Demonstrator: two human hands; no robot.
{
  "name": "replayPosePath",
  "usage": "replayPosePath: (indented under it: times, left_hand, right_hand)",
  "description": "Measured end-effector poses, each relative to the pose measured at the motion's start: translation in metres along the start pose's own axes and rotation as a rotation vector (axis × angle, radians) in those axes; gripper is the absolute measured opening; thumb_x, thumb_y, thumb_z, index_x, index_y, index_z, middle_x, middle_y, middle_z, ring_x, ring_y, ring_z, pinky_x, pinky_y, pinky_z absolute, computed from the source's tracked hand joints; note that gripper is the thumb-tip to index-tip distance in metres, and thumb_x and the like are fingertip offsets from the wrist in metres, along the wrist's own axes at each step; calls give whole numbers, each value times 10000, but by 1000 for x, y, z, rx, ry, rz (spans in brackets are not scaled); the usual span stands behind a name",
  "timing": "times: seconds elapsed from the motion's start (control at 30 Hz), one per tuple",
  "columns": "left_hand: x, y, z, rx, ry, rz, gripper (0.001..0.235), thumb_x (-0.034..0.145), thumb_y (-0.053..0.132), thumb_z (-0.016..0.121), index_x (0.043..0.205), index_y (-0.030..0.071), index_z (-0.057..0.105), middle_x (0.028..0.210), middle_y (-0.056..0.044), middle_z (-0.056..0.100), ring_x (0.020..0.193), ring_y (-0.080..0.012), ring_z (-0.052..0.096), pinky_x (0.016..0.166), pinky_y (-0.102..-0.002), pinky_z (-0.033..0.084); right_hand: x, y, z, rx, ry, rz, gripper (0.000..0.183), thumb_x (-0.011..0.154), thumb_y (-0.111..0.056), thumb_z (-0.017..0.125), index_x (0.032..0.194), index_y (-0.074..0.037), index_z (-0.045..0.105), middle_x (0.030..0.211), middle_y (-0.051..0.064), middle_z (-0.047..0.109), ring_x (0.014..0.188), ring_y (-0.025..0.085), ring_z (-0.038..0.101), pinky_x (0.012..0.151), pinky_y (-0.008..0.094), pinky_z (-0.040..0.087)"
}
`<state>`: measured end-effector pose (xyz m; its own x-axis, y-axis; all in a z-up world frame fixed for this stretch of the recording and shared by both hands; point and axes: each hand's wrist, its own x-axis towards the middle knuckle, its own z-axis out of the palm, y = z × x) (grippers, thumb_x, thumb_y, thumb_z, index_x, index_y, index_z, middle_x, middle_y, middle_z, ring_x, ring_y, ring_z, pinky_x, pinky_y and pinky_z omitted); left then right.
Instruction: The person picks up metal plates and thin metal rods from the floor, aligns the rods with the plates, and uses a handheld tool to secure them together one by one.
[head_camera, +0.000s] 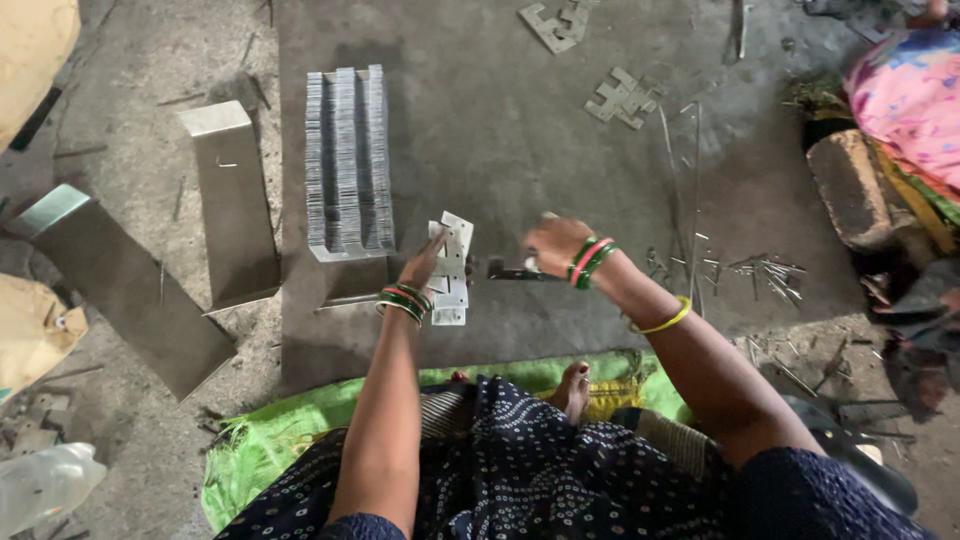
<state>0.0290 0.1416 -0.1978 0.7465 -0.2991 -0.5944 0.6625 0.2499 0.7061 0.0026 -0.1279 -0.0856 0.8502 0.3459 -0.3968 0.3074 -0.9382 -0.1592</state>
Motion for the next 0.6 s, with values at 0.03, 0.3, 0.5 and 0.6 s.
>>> replayPosePath:
  times: [0.03,0.3,0.5,0.6]
  left_hand:
    - [-10,4,10,-54,-4,-92,661,845,620,638,1279,122,653,1014,-42,753,758,-160,733,674,-381,602]
    - [-16,-15,33,321,-226,57,548,844,396,820,1202,-1,698,997,-137,765,778,-267,744,736,-437,592]
    - [36,-42,55,1489,114,418,275,879,112,666,1149,75,700,1055,-240,728,977,-419,677,834,-526,543]
    - [15,-50,72,1766,4,591,213,862,111,641,1056,82,724,1066,-201,735,1027,-388,694,892,-510,547]
  right_hand:
    - [-7,-18,-19,-106,60,-131,264,830,-266,680,1068,-176,751,1130,116,694,1111,348,645,947,515,507]
    - [-19,-37,-39,152,464,-256,618,687,-63,739,1284,-207,667,1356,55,601,1276,346,563,1076,497,430]
    - [8,25,70,435,482,-45,788,688,-192,796,1385,-31,468,1248,261,583,1154,457,547,943,532,500]
    - [16,17,131,456,367,143,439,841,-167,672,1270,-114,592,1144,184,674,1104,399,631,940,496,535]
